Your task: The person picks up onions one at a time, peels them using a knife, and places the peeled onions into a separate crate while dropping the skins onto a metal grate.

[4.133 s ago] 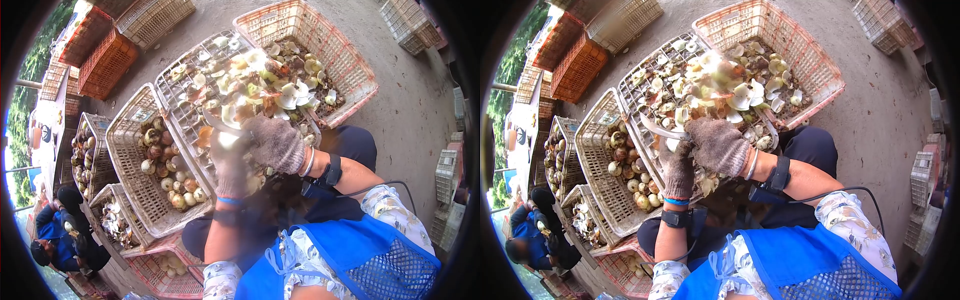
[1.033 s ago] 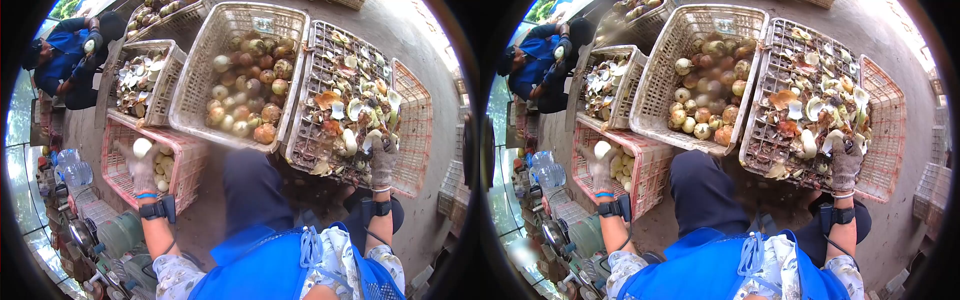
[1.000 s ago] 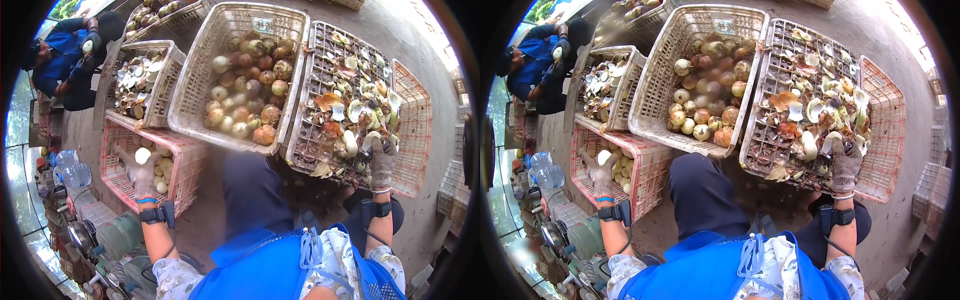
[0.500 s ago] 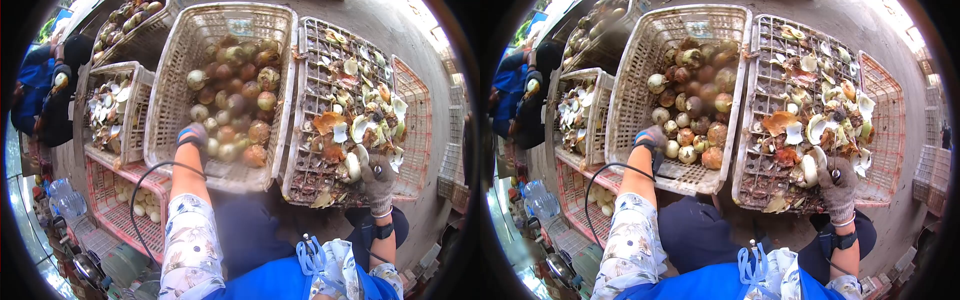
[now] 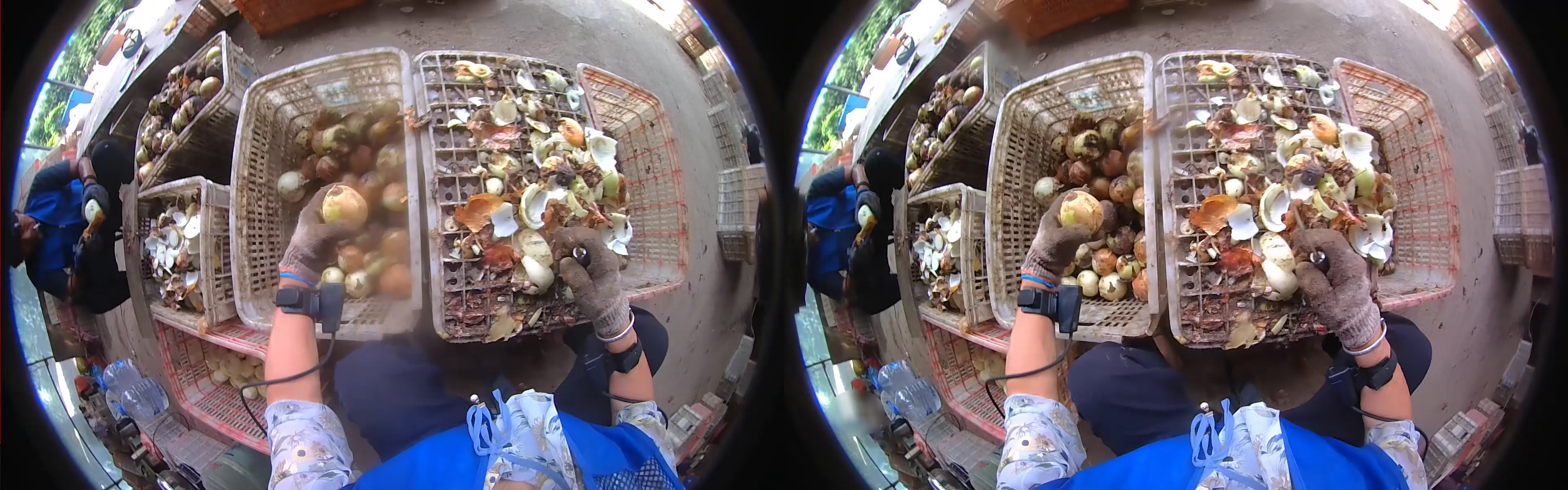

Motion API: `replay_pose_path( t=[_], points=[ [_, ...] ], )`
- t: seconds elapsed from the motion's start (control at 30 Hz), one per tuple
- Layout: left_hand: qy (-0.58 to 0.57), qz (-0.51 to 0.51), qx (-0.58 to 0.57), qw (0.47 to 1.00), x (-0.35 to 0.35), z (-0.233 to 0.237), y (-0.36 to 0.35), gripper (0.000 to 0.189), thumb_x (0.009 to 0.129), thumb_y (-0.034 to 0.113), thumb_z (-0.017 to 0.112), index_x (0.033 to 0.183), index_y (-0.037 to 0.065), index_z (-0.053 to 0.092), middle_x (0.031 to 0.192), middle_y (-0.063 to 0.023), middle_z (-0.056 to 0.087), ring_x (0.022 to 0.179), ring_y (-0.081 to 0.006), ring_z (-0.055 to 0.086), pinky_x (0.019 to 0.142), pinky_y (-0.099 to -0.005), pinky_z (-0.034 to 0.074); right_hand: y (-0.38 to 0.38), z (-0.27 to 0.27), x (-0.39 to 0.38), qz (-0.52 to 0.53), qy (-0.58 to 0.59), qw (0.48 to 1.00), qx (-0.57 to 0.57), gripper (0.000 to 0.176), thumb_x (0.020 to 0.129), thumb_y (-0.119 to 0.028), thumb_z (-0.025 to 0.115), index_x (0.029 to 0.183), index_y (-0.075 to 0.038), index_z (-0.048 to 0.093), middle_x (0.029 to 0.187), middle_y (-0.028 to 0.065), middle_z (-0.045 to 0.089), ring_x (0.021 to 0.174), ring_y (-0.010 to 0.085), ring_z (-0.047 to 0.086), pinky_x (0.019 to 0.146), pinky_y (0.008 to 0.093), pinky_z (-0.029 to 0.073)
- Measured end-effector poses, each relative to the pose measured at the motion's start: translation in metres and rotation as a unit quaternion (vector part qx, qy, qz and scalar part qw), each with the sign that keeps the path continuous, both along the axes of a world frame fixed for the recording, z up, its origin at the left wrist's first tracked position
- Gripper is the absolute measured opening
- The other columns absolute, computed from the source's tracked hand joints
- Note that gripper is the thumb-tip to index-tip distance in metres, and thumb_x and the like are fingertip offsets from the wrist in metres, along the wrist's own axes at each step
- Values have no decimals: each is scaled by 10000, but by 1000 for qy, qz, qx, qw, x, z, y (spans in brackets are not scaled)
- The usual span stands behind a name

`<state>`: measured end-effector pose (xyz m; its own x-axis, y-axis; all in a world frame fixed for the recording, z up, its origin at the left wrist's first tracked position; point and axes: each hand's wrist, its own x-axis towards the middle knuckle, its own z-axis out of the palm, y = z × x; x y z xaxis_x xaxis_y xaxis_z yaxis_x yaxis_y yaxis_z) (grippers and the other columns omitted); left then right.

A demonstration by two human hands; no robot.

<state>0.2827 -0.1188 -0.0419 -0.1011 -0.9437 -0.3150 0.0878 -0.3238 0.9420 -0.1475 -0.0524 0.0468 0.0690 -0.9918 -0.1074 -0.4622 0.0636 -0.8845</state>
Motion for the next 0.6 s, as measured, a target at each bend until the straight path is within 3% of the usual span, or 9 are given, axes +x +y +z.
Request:
replay_pose_path(
  t=[0.07, 0.13, 0.2, 0.27, 0.3, 0.33, 0.47, 0.53, 0.6],
  points=[
    [71, -34, -45, 996, -35, 43, -3, 679, 743, 84, 759, 1344, 25, 451, 1198, -127, 584, 1069, -276, 631, 944, -469, 546, 2, 16, 1, 12, 27, 1000, -10, 331, 841, -69, 653, 1164, -6, 620, 905, 74, 647, 762, 120, 566, 717, 270, 484],
    [170, 0, -47, 984, -91, 104, 2, 535, 738, 20, 728, 1240, 17, 543, 1065, -58, 644, 924, -131, 633, 815, -282, 544, 3, 30, 1, -6, 26, 999, 37, 340, 833, -81, 682, 1161, -7, 626, 856, 68, 650, 721, 121, 569, 687, 273, 489],
    [49, -44, -70, 995, -120, 139, 1, 483, 725, 24, 759, 1168, 28, 568, 1039, -57, 654, 908, -143, 639, 808, -288, 548, 4, 12, -6, -20, -32, 996, -78, 367, 818, -116, 733, 1156, -17, 631, 858, 95, 674, 705, 158, 620, 660, 297, 506],
    [-22, -103, -71, 992, -144, 165, 2, 634, 713, 54, 749, 1293, 18, 496, 1138, -100, 619, 1040, -225, 637, 908, -372, 553, 2, 21, -13, 11, 60, 986, -154, 344, 821, -112, 726, 1139, -18, 638, 867, 137, 681, 710, 208, 656, 657, 324, 518],
    [-59, -106, -81, 989, -163, 185, 6, 594, 696, 37, 752, 1247, 16, 531, 1059, -75, 652, 1004, -208, 649, 874, -335, 554, 2, 25, -15, 9, 48, 991, -122, 299, 823, -118, 721, 1094, -17, 646, 875, 169, 678, 714, 247, 669, 658, 348, 527],
    [-100, -104, -111, 983, -175, 189, 10, 593, 663, 12, 782, 1210, 16, 554, 1021, -71, 664, 941, -188, 660, 832, -320, 563, -2, 24, -18, 27, 31, 993, -113, 264, 822, -126, 717, 1055, -23, 648, 873, 169, 675, 726, 280, 672, 665, 373, 533],
    [-23, -63, -72, 995, -227, 170, 40, 675, 602, -3, 856, 1201, 23, 547, 1033, -76, 659, 888, -165, 661, 783, -297, 567, 8, 47, -20, 43, 113, 964, -237, 220, 827, -139, 712, 1013, -51, 633, 857, 159, 643, 756, 357, 651, 664, 432, 527],
    [-172, -55, -132, 975, -245, 150, 49, 688, 607, 26, 879, 1206, 23, 543, 1053, -73, 651, 916, -159, 650, 803, -294, 560, 13, 45, -23, 57, 148, 957, -243, 218, 830, -132, 692, 1020, -48, 627, 854, 150, 624, 762, 354, 640, 663, 439, 521],
    [-172, -111, -153, 967, -253, 143, 53, 713, 608, 45, 896, 1225, 25, 539, 1080, -73, 648, 943, -161, 643, 832, -299, 551, 18, 48, -25, 86, 152, 951, -257, 203, 817, -126, 666, 1002, -53, 623, 847, 149, 613, 789, 350, 633, 675, 442, 513]
  ],
)
